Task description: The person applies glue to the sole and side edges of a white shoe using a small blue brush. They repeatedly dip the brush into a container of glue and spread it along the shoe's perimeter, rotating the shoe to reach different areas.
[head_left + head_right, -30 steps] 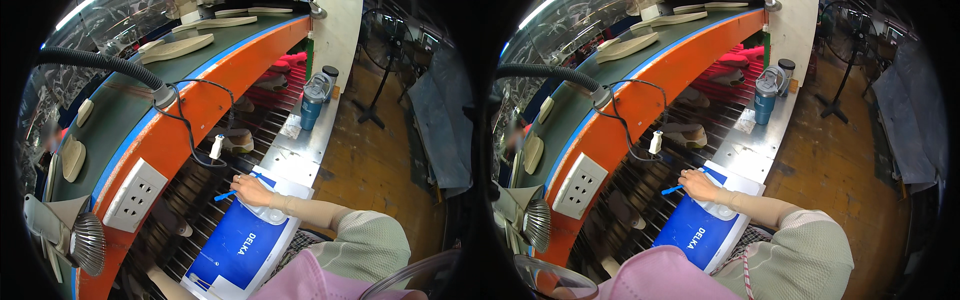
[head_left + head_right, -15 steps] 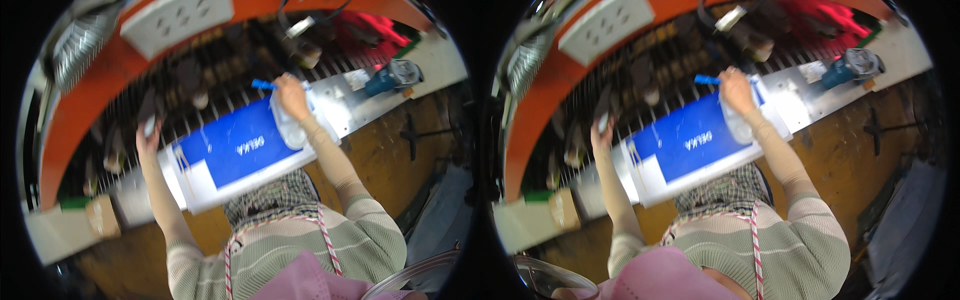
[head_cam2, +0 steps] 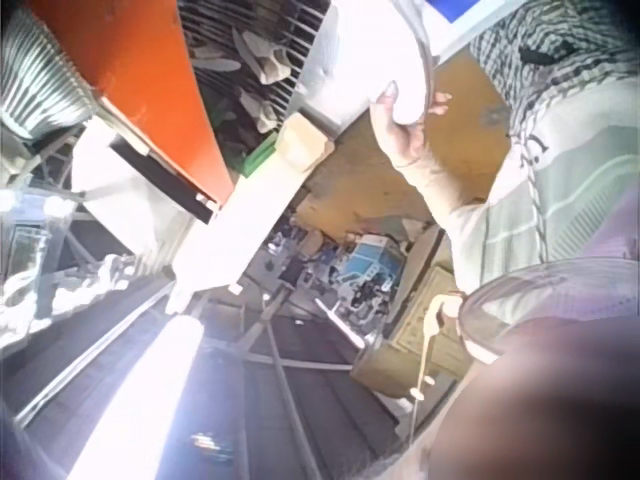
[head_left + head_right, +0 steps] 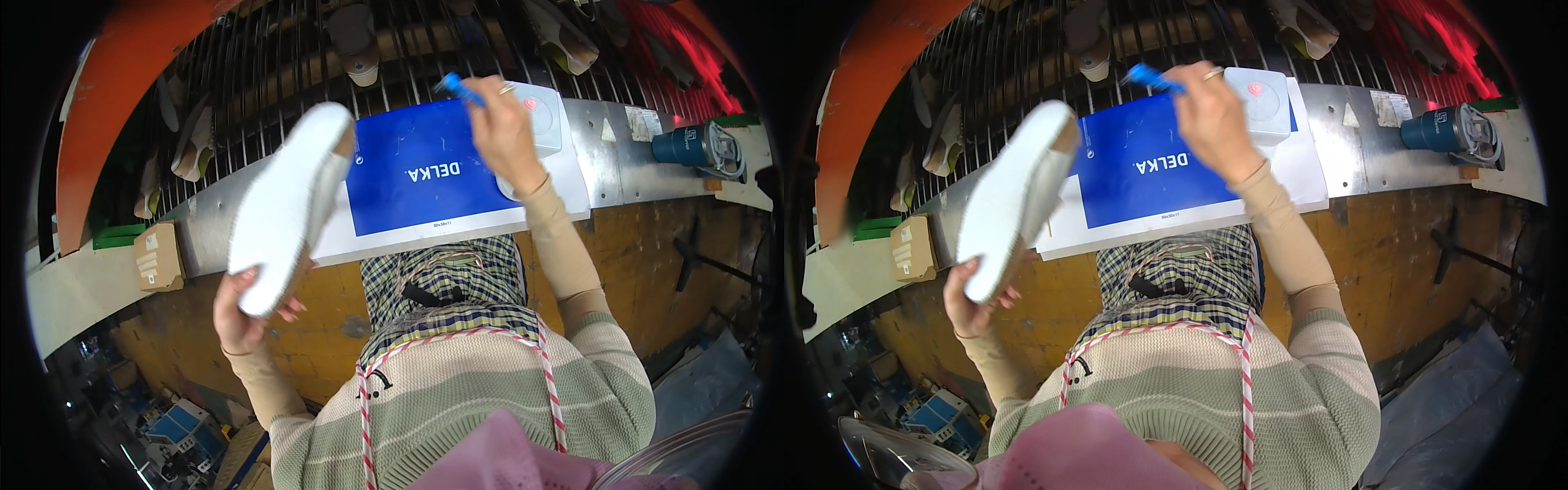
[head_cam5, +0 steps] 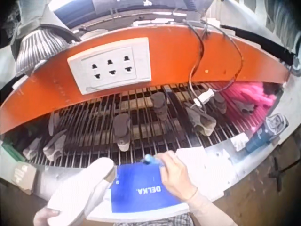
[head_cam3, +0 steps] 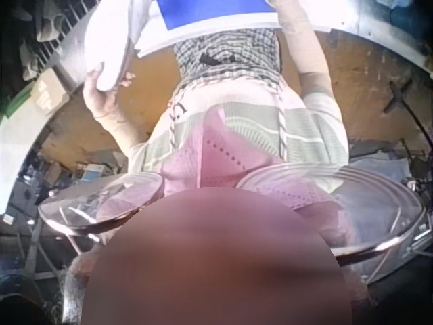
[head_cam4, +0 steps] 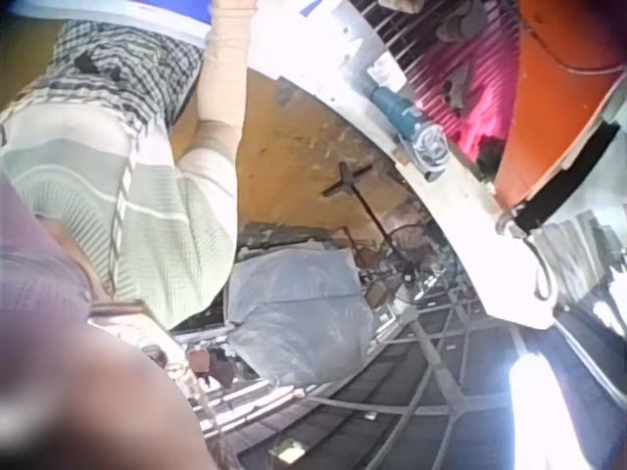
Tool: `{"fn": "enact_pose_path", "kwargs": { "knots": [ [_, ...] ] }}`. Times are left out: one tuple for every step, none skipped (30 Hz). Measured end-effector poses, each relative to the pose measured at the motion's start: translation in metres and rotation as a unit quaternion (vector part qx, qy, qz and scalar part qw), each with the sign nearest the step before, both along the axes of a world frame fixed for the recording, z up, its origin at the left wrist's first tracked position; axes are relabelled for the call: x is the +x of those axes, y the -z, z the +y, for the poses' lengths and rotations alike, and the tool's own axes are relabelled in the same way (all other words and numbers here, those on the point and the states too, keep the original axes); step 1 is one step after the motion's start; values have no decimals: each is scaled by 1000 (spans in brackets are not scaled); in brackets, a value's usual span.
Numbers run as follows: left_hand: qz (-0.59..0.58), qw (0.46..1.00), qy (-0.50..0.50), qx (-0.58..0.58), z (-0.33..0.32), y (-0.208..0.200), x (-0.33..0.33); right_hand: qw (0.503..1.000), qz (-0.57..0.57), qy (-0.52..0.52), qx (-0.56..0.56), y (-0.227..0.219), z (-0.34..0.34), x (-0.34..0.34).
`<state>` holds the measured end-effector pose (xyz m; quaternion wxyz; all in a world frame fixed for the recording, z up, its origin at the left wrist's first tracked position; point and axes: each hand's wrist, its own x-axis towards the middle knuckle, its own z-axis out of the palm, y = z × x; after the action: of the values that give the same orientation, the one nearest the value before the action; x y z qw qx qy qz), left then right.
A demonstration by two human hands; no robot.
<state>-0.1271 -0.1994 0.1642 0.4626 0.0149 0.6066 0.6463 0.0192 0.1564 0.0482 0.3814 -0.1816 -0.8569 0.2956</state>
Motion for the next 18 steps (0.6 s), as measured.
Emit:
{"fn": "enact_pose_path", "kwargs": {
  "knots": [
    [-19,999,25,19,-1,4,6,997,30,-70,-20,-3,-17,-5],
    [-57,998,24,3,-1,10,10,987,28,-144,-73,-5,-37,-6],
    [-94,995,27,-21,-1,17,10,971,18,-204,-123,-5,-57,-9],
    [-68,996,61,-18,-3,21,9,946,21,-278,-165,-3,-75,-14],
    [-43,994,96,-19,-5,24,7,923,-40,-328,-200,0,-87,-16],
    [-48,993,101,27,-5,27,6,918,-54,-319,-230,3,-100,-19],
    [-52,991,103,74,-5,30,6,907,-99,-307,-269,7,-107,-21],
    [-49,987,106,105,-2,33,6,911,-49,-310,-268,11,-106,-21],
    [69,985,143,72,2,37,8,908,-41,-309,-281,14,-104,-19],
    [191,965,180,19,8,42,11,904,-45,-303,-299,16,-102,-16],
    [316,924,213,-22,15,48,12,890,-38,-314,-329,18,-98,-14],
    [448,858,209,-139,28,63,15,874,-44,-321,-363,18,-95,-10],
    [506,846,138,-93,43,83,18,856,-50,-327,-396,19,-93,-8],
    [559,825,65,-46,61,105,21,852,-45,-325,-408,19,-94,-8],
    [586,807,48,-47,64,116,18,861,-45,-326,-389,19,-95,-8],
    [544,838,33,-29,67,125,16,871,-47,-318,-372,20,-99,-10],
    [478,873,75,-58,66,129,5,883,-39,-314,-347,20,-103,-14],
    [392,904,115,-129,64,131,1,884,-54,-281,-371,22,-107,-20]
  ]
}}
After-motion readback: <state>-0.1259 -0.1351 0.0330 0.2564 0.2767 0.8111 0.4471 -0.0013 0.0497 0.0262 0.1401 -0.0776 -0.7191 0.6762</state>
